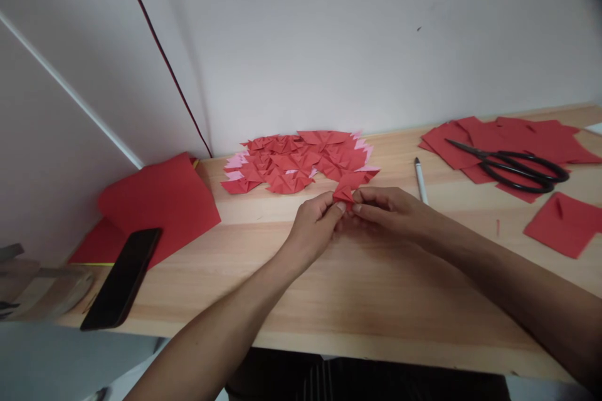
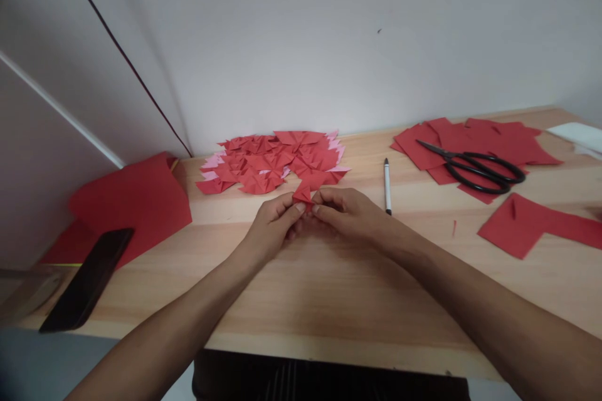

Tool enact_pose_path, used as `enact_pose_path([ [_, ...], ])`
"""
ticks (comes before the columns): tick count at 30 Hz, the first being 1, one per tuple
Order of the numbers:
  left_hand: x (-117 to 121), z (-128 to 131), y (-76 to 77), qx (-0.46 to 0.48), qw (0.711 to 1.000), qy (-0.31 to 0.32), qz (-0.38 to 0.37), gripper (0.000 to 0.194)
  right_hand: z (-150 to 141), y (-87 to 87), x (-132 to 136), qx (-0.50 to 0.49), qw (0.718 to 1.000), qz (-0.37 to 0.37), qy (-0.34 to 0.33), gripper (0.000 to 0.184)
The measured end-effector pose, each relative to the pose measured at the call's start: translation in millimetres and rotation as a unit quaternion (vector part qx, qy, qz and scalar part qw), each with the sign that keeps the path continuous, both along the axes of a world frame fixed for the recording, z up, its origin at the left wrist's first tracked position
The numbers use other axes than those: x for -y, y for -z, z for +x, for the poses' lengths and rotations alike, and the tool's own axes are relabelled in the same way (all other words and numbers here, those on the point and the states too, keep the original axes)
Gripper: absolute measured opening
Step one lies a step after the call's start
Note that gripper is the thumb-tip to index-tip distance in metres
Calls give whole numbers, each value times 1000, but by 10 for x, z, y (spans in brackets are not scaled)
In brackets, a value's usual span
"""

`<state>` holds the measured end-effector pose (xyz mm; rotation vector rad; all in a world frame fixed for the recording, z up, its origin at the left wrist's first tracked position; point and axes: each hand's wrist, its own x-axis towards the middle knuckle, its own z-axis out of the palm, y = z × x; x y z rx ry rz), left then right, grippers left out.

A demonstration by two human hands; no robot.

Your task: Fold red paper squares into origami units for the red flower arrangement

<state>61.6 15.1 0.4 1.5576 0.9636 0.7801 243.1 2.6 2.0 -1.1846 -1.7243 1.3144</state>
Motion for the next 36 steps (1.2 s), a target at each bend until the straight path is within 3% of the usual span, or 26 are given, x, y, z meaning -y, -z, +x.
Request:
enact_pose_path([
  [13, 10, -13, -39, 2, 1000, -28, -5, 25, 34, -49, -12, 0, 1000, -17, 12, 26],
  [21, 3, -19, -38, -28, 999, -37, 27, 24, 21, -15, 4, 21, 997, -30, 62, 30],
  [31, 1, -17, -55, 20, 999, -36, 23, 26, -12, -60, -3, -9, 996, -27, 83, 30],
  [36, -21, -24, -102, 62, 992, -85, 76, 23, 10, -68, -3, 1, 994, -37, 104, 28],
])
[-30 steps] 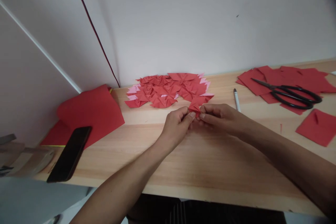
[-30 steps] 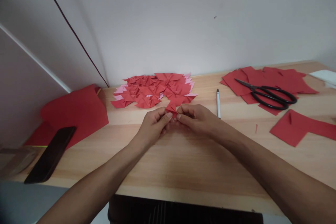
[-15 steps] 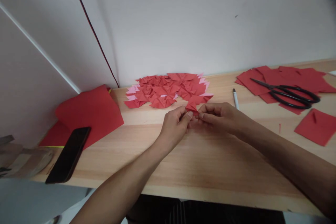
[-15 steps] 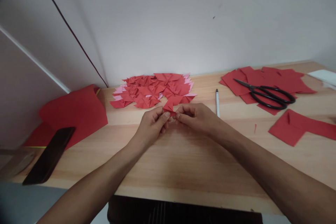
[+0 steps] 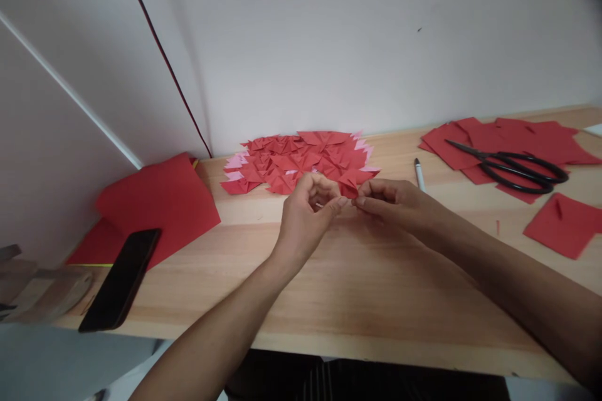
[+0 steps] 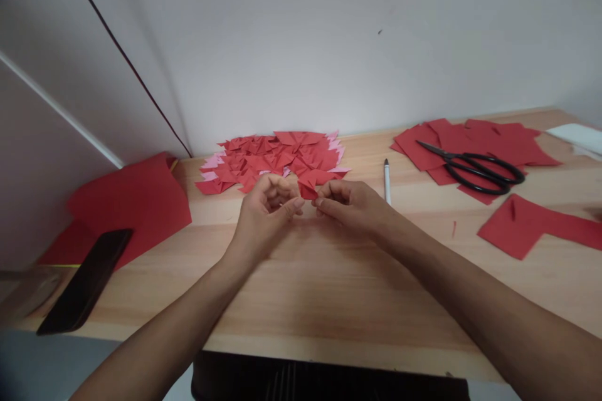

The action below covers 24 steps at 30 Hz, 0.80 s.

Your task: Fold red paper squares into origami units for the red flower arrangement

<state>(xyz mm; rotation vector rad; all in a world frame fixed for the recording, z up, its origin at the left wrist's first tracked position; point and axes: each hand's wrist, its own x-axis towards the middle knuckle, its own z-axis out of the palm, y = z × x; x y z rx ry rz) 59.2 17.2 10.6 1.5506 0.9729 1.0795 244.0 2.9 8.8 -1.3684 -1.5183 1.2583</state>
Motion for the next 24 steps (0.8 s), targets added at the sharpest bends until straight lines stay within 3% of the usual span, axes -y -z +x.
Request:
enact_pose_path([
  [6, -2, -14, -47, -36, 999, 20, 16, 18, 7, -13, 3, 19, 1000, 10, -18, 28],
  [16, -17, -10, 8, -1, 999, 4, -38, 20, -24, -38, 36, 36, 998, 33, -34, 27],
  [24, -13, -11, -43, -27, 999, 43, -3, 10, -2, -37, 24, 40, 997, 41, -44, 24],
])
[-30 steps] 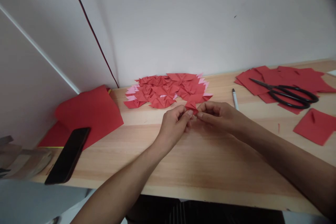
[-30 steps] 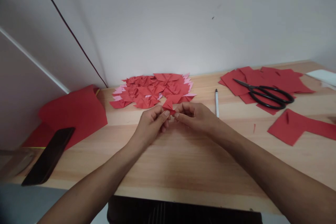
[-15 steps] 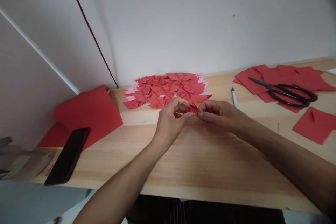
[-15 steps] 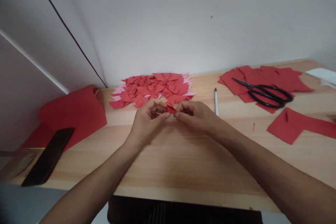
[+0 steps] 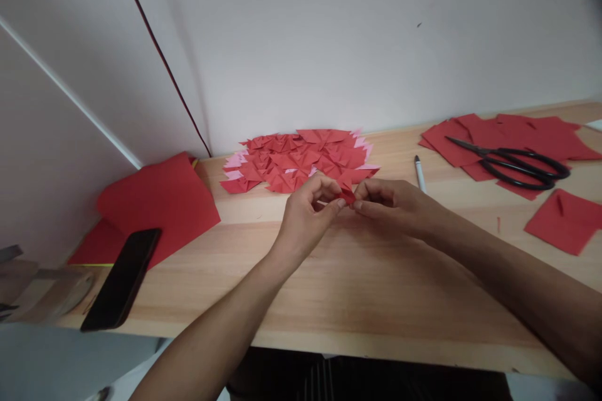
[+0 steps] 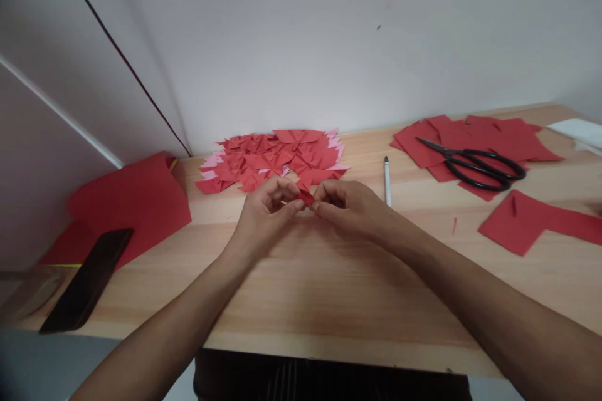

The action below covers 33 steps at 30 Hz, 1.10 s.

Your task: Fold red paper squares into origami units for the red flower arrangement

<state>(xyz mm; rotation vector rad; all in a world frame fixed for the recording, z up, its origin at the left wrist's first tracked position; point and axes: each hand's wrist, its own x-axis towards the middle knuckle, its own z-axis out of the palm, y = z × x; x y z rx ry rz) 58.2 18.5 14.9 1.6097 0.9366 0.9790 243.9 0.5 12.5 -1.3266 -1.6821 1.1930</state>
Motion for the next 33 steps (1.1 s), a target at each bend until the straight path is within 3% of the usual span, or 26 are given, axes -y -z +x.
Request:
enact_pose_path([
  [6, 21, -16, -30, -41, 998, 21, 49, 8, 16, -34, -8, 9, 1000, -3, 1, 26],
  [13, 31, -15, -32, -18, 997, 53, 45, 9, 5, -68, -5, 5, 1000, -17, -2, 28],
  [24, 50, -5, -50, -37, 997, 43, 57, 6, 11, -114, -4, 16, 1000, -22, -3, 23],
  [33, -8, -14, -13, 80, 991, 89, -56, 7, 58, -88, 11, -43, 999, -24, -23, 21],
])
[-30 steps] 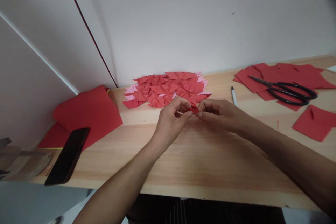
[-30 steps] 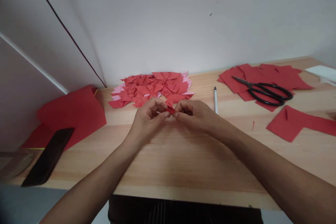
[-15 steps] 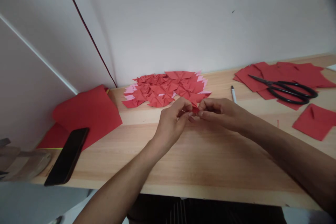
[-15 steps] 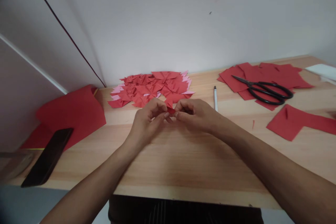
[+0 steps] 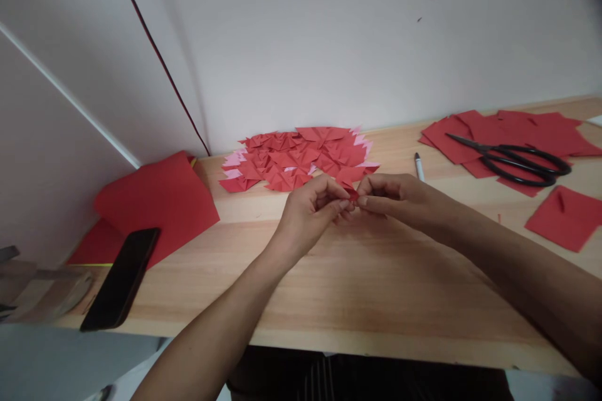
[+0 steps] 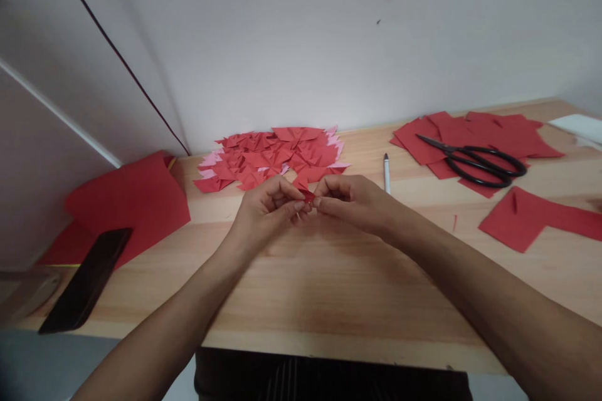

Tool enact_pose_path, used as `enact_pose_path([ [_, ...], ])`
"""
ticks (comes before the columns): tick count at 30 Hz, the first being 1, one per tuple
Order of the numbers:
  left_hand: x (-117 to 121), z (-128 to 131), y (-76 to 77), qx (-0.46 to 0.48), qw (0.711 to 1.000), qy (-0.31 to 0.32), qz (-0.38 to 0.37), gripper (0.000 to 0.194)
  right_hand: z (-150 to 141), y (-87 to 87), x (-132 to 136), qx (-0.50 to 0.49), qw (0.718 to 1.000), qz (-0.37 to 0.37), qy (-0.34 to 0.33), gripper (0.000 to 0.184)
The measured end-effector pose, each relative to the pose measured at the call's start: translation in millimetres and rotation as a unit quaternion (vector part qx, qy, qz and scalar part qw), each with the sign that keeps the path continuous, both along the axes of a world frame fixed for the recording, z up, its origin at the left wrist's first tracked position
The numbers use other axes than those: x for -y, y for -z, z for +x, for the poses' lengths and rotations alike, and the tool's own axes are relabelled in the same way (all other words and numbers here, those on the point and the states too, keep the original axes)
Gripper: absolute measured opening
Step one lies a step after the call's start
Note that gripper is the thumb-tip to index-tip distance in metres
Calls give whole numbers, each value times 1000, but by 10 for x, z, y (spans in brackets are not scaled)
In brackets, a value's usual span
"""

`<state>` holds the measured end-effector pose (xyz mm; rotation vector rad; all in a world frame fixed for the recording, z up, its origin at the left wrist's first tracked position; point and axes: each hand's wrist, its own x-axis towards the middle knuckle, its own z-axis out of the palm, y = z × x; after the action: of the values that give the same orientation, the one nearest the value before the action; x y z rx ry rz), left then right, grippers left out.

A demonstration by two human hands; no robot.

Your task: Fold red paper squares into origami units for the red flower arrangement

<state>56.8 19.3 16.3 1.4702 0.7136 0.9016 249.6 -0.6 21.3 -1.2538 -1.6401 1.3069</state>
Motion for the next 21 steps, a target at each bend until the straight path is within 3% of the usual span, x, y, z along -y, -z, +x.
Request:
enact_pose_path([
  [9, 13, 24, 34, 30, 999, -6, -12, 9, 45, 9, 0, -62, 992, -92, -53, 33],
  [21, 20, 27, 81, -1, 1000, -3, 5, 7, 3, -13, -2, -69, 989, -110, -70, 32],
])
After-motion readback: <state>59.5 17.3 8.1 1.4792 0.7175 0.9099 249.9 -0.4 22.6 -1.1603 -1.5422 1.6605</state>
